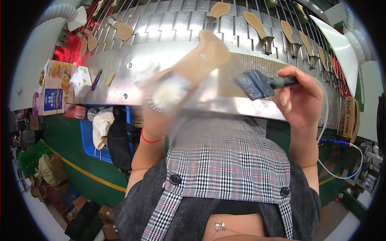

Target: Applying adhesive to shoe soles using a brush on an assembly line.

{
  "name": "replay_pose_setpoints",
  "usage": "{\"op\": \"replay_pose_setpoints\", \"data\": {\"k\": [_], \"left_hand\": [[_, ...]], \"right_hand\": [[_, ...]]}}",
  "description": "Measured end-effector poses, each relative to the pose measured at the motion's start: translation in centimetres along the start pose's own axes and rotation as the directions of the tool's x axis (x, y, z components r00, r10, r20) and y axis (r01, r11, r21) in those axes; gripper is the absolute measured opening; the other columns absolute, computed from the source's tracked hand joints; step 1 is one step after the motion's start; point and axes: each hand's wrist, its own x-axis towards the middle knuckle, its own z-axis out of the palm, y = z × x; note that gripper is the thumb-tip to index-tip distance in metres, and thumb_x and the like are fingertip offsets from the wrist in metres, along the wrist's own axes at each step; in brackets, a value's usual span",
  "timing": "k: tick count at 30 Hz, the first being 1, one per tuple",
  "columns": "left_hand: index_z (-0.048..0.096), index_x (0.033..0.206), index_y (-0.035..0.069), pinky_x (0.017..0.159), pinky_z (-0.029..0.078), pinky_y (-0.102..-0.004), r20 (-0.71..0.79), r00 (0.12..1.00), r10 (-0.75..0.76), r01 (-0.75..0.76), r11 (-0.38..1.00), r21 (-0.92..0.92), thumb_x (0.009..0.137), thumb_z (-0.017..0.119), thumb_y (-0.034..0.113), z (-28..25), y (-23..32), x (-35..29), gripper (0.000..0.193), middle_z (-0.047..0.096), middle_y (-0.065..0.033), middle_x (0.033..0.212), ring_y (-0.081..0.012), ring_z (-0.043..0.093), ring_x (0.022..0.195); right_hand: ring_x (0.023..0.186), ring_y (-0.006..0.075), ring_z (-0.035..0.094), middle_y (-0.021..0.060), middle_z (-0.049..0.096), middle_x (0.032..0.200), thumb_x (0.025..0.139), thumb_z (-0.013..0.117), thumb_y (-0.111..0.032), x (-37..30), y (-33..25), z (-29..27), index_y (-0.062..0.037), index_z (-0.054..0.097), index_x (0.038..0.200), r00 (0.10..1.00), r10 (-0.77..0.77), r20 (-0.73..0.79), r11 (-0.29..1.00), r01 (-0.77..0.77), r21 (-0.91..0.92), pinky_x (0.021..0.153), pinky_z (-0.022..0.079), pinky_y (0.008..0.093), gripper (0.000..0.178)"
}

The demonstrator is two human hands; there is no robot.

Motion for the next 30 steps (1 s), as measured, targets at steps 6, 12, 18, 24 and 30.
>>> {"op": "replay_pose_setpoints", "data": {"k": [6, 12, 18, 24, 30], "left_hand": [[0.058, 0.115, -0.007, 0.087, 0.051, -0.0293, -0.138, 0.984, 0.112, -0.1, 0.991, 0.088, 0.077, 0.074, -0.01, 1.1, -0.9, 0.5, 0.041, 0.065, -0.0096, 0.109, -0.0154, 0.064, 0.098], [0.06, 0.113, -0.006, 0.083, 0.051, -0.0275, -0.093, 0.991, 0.091, -0.099, 0.992, -0.077, 0.079, 0.073, -0.009, 1.1, -1.3, 1.1, 0.037, 0.067, -0.0069, 0.103, -0.014, 0.064, 0.094], [0.063, 0.116, -0.001, 0.088, 0.047, -0.0252, -0.124, 0.983, -0.132, 0.102, 0.97, -0.221, 0.084, 0.075, 0.006, 2.5, -4.8, 5.8, 0.035, 0.067, -0.0042, 0.108, -0.0109, 0.061, 0.098], [0.057, 0.118, 0.003, 0.085, 0.05, -0.0321, -0.188, 0.98, -0.066, 0.019, 0.97, -0.244, 0.082, 0.077, 0.022, 3.6, -11.5, 18.1, 0.045, 0.068, -0.0086, 0.105, -0.0159, 0.062, 0.096], [0.053, 0.119, -0.006, 0.101, 0.042, -0.0418, -0.193, 0.866, -0.462, 0.488, 0.69, 0.535, 0.085, 0.066, 0.033, 1.3, -18.5, 20.1, 0.053, 0.064, -0.0228, 0.112, -0.0362, 0.06, 0.111]], "right_hand": [[0.053, 0.0198, 0.056, 0.0172, 0.066, 0.067, 0.1, 0.036, -0.022, 0.3, 2.0, -0.8, 0.0112, 0.063, 0.109, 0.99, 0.084, -0.113, 0.969, -0.055, 0.242, 0.055, 0.044, 0.0292, 0.044], [0.05, 0.0155, 0.041, 0.0129, 0.064, 0.066, 0.1, 0.037, -0.024, -2.6, 3.2, -6.9, 0.0047, 0.067, 0.108, 0.966, -0.008, -0.257, 0.959, 0.08, 0.271, 0.051, 0.033, 0.0281, 0.042], [0.057, 0.0198, 0.048, 0.0118, 0.065, 0.068, 0.097, 0.044, -0.023, -6.4, 7.5, -13.9, 0.0032, 0.068, 0.106, 0.845, 0.044, -0.532, 0.965, 0.101, 0.241, 0.057, 0.038, 0.0302, 0.036], [0.06, 0.0182, 0.05, 0.0122, 0.063, 0.071, 0.098, 0.045, -0.025, -8.7, 9.0, -18.2, 0.0041, 0.067, 0.106, 0.881, 0.051, -0.471, 0.963, 0.081, 0.256, 0.058, 0.042, 0.031, 0.037], [0.063, 0.0189, 0.052, 0.013, 0.063, 0.074, 0.099, 0.043, -0.024, -9.3, 9.4, -20.2, 0.0043, 0.065, 0.109, 0.882, -0.034, -0.471, 0.991, 0.091, 0.099, 0.059, 0.043, 0.0312, 0.038]]}}
